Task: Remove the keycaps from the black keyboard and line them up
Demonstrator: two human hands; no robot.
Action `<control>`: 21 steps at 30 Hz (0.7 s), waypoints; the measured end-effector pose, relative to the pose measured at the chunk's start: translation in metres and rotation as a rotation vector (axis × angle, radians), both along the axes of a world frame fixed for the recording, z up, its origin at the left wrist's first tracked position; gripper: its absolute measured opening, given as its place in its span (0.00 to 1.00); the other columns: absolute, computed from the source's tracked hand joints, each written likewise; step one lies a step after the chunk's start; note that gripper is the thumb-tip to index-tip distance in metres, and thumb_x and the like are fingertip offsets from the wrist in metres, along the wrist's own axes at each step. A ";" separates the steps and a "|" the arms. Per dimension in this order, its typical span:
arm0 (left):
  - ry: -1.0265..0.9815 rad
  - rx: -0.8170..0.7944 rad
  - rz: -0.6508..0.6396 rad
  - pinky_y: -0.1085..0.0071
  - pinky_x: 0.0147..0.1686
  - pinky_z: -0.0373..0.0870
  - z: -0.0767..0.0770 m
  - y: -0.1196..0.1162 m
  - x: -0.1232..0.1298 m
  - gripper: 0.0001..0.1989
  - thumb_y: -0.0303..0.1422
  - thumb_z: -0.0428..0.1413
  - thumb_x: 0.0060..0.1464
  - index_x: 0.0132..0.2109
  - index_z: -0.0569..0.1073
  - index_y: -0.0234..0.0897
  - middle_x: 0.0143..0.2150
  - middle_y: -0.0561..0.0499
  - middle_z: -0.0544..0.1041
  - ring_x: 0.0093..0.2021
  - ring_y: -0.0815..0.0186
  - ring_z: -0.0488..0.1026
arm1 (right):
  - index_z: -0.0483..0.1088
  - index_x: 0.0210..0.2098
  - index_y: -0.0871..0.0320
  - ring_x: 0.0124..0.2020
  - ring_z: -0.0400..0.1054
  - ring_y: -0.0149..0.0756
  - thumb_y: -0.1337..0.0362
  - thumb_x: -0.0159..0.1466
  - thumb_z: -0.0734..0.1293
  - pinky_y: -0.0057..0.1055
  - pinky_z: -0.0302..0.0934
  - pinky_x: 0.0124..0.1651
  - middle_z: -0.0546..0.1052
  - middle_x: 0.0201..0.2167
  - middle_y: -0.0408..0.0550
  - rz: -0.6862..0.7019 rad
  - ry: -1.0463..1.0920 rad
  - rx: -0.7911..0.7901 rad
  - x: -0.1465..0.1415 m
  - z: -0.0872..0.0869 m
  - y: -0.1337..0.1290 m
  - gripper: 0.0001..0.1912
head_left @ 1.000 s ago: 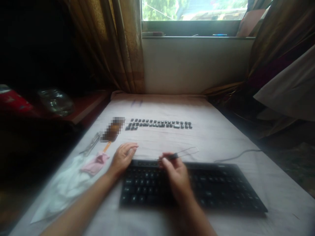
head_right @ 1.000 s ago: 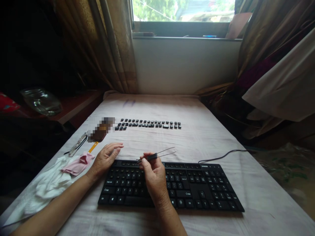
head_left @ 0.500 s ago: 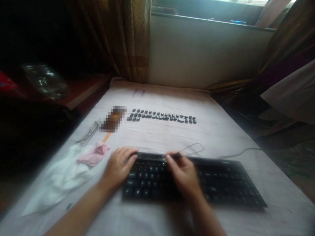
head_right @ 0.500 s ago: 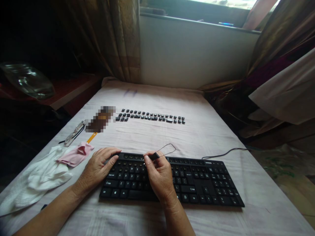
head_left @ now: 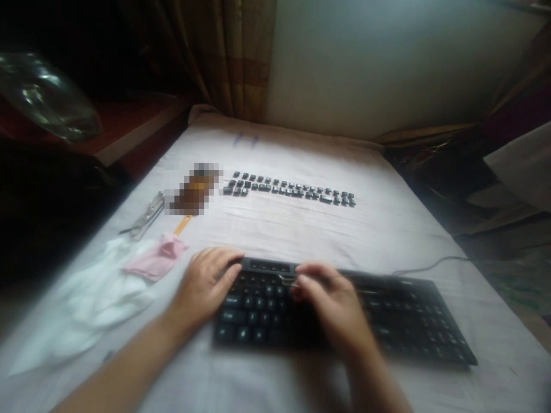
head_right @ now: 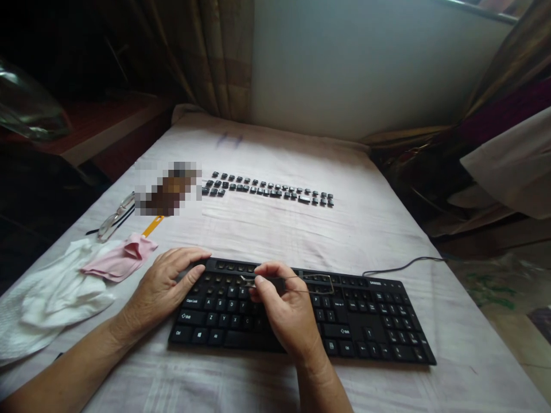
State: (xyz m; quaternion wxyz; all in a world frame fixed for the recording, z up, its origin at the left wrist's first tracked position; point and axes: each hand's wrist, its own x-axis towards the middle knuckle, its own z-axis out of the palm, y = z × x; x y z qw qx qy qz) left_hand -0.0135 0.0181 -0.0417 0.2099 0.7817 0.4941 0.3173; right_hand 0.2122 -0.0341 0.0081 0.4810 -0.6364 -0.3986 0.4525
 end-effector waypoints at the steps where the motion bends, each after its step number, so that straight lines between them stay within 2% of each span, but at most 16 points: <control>1: -0.001 0.007 -0.002 0.60 0.50 0.68 0.000 0.000 0.000 0.14 0.41 0.50 0.61 0.46 0.77 0.43 0.45 0.50 0.81 0.47 0.58 0.75 | 0.76 0.29 0.56 0.22 0.73 0.36 0.57 0.53 0.72 0.29 0.69 0.27 0.78 0.22 0.44 0.013 -0.015 0.003 -0.001 -0.001 -0.001 0.09; 6: 0.004 0.043 -0.015 0.61 0.49 0.68 -0.001 -0.001 -0.001 0.13 0.39 0.50 0.62 0.46 0.76 0.42 0.45 0.50 0.81 0.46 0.59 0.75 | 0.75 0.29 0.56 0.21 0.72 0.35 0.59 0.55 0.70 0.28 0.67 0.25 0.78 0.21 0.44 0.094 -0.205 0.026 -0.005 -0.007 -0.004 0.07; 13: 0.011 0.022 -0.051 0.60 0.49 0.68 0.006 -0.002 0.001 0.11 0.36 0.50 0.63 0.48 0.75 0.40 0.46 0.49 0.80 0.47 0.60 0.74 | 0.75 0.33 0.56 0.24 0.74 0.36 0.59 0.60 0.67 0.30 0.67 0.32 0.80 0.25 0.43 0.136 -0.423 0.065 -0.005 -0.011 -0.008 0.07; 21: 0.026 0.043 -0.046 0.60 0.50 0.67 0.004 -0.003 0.000 0.11 0.34 0.51 0.63 0.48 0.74 0.39 0.46 0.49 0.80 0.48 0.60 0.74 | 0.73 0.27 0.55 0.23 0.72 0.32 0.61 0.63 0.65 0.26 0.65 0.31 0.77 0.22 0.41 0.156 -0.650 0.233 -0.013 -0.013 -0.006 0.09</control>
